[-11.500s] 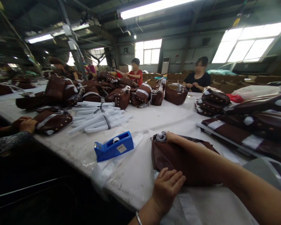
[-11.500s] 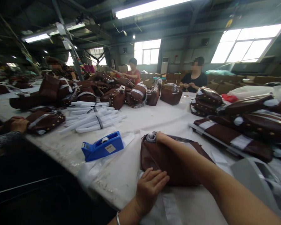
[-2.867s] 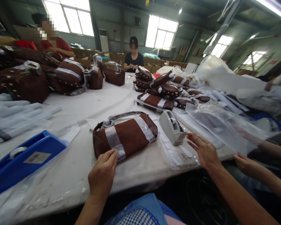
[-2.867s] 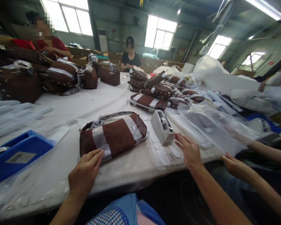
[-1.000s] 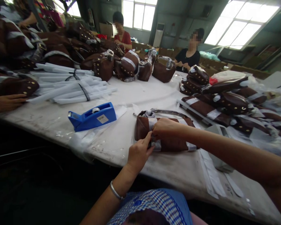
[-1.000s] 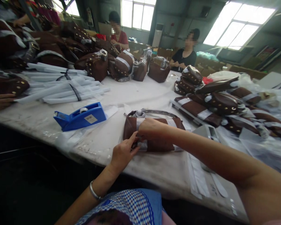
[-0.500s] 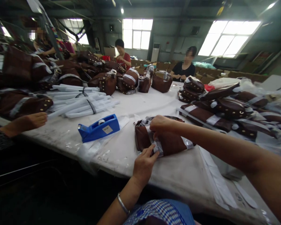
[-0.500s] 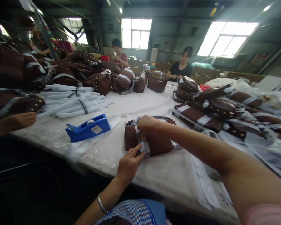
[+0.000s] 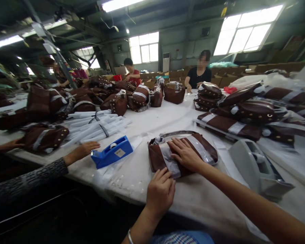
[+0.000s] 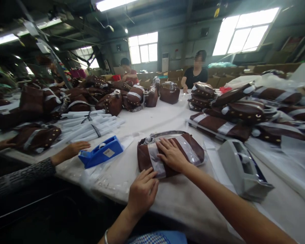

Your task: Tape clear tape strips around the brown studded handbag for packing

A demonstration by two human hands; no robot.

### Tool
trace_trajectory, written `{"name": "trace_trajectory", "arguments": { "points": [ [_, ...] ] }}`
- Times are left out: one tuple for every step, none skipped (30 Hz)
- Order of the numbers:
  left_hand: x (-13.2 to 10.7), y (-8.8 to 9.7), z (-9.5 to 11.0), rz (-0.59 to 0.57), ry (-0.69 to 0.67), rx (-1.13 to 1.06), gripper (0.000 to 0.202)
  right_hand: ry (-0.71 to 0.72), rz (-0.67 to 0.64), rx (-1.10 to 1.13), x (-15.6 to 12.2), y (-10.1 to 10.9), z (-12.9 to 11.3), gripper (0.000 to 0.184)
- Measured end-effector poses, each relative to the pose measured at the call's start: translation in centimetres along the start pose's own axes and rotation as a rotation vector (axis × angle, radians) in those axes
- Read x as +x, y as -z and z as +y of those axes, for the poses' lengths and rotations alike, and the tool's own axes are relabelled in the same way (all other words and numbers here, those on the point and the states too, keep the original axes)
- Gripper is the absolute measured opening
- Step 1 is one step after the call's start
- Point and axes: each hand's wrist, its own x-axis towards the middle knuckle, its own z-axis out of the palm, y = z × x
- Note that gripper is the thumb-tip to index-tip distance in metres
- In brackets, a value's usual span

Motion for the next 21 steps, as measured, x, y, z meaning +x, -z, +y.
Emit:
{"name": "trace_trajectory", "arguments": {
  "points": [
    [0.9, 0.6, 0.3, 0.009, 0.024, -0.007, 0.022, -0.062, 0.062, 0.008, -0.3, 0.2, 0.5, 0.054],
    [1.9, 1.1, 0.5, 0.021, 0.036, -0.004, 0.023, -0.117, 0.126, 0.013, -0.6, 0.6, 0.9, 0.052],
    [2.9, 1.3, 0.5, 0.034, 0.034, 0.012, 0.027, -0.156, 0.178, 0.014, -0.8, 1.1, 1.4, 0.051],
    [4.0, 1.2, 0.5, 0.034, 0.022, 0.04, 0.032, -0.181, 0.213, 0.012, -1.2, 1.6, 1.8, 0.05],
    [4.9, 0.9, 0.4, 0.019, 0.007, 0.077, 0.039, -0.199, 0.236, 0.006, -1.5, 2.0, 2.2, 0.05],
    [5.6, 0.3, 0.2, -0.014, -0.007, 0.119, 0.046, -0.217, 0.25, -0.005, -2.0, 2.3, 2.7, 0.05],
    [6.1, -0.5, -0.1, -0.066, -0.022, 0.158, 0.054, -0.243, 0.258, -0.018, -2.4, 2.5, 3.2, 0.051],
    [6.3, -1.4, -0.4, -0.13, -0.04, 0.189, 0.062, -0.28, 0.259, -0.031, -3.0, 2.6, 3.8, 0.051],
    [6.4, -2.4, -0.6, -0.197, -0.06, 0.212, 0.07, -0.33, 0.257, -0.037, -3.5, 2.5, 4.6, 0.052],
    [6.3, -3.2, -0.9, -0.257, -0.078, 0.227, 0.079, -0.391, 0.25, -0.031, -4.1, 2.3, 5.4, 0.053],
    [6.1, -3.8, -1.1, -0.306, -0.092, 0.234, 0.086, -0.459, 0.235, -0.006, -4.7, 2.0, 6.4, 0.054],
    [5.9, -4.1, -1.3, -0.341, -0.1, 0.229, 0.091, -0.531, 0.214, 0.035, -5.4, 1.7, 7.3, 0.056],
    [5.8, -4.1, -1.4, -0.367, -0.1, 0.21, 0.093, -0.597, 0.192, 0.086, -6.0, 1.4, 8.3, 0.058],
    [5.8, -3.8, -1.6, -0.391, -0.097, 0.17, 0.091, -0.65, 0.171, 0.134, -6.6, 1.0, 9.2, 0.061],
    [5.9, -3.3, -1.7, -0.415, -0.096, 0.107, 0.084, -0.693, 0.151, 0.175, -7.1, 0.7, 10.0, 0.064],
    [5.9, -2.6, -1.9, -0.42, -0.08, 0.027, 0.074, -0.733, 0.133, 0.208, -7.5, 0.4, 10.6, 0.067],
    [5.9, -1.9, -2.1, -0.39, -0.027, -0.049, 0.065, -0.771, 0.119, 0.236, -7.8, 0.2, 11.2, 0.071],
    [5.8, -1.4, -2.4, -0.318, 0.073, -0.106, 0.057, -0.81, 0.105, 0.264, -8.0, 0.1, 11.5, 0.076],
    [5.5, -0.9, -2.8, -0.211, 0.215, -0.139, 0.053, -0.853, 0.09, 0.294, -8.1, 0.0, 11.8, 0.08],
    [5.1, -0.7, -3.3, -0.093, 0.388, -0.165, 0.053, -0.901, 0.073, 0.329, -8.2, 0.0, 11.9, 0.083],
    [4.6, -0.7, -3.7, 0.013, 0.575, -0.2, 0.056, -0.946, 0.06, 0.363, -8.1, 0.1, 12.0, 0.086]
  ]
}}
